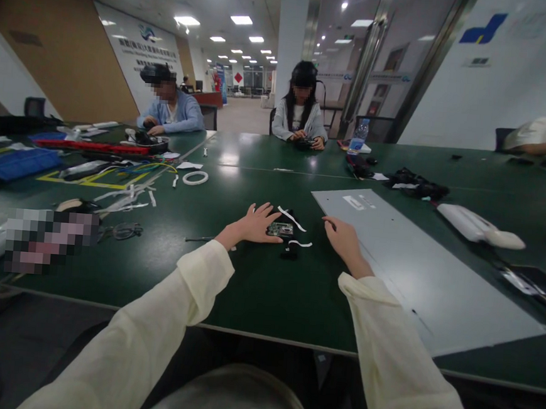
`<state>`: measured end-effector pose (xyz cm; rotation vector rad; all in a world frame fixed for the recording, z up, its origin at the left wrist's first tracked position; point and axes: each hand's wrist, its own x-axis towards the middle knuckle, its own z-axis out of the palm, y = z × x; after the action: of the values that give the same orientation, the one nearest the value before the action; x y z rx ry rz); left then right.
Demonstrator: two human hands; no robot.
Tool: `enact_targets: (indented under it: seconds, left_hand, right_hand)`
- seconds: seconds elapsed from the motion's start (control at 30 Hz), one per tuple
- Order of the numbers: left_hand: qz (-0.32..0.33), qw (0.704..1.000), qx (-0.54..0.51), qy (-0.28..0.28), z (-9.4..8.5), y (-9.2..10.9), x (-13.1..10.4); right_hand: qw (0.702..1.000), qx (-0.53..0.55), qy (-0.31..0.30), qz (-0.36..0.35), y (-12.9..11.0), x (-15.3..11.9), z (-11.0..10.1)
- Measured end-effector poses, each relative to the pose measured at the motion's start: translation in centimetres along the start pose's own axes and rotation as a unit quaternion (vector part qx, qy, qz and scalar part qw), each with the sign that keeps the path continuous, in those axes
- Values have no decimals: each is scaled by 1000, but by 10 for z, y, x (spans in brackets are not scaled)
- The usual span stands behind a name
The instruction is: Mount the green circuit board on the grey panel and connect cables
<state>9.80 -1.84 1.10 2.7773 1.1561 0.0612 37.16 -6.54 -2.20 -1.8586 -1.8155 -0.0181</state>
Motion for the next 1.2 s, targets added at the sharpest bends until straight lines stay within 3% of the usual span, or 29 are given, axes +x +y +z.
enact_targets:
  seconds: [0.23,0.6,1.2]
  left_hand:
    - [17,1000,-15,2,-5,-9,4]
    - [35,995,-50,76,-3,-14,-8]
    - [-1,985,-84,149,-29,-25,-28]
  right_hand:
    - [999,21,-4,-32,-13,-2,0]
    - [999,30,-14,-38,-13,-1,1]
    - [999,26,-20,-40,-17,0,-1]
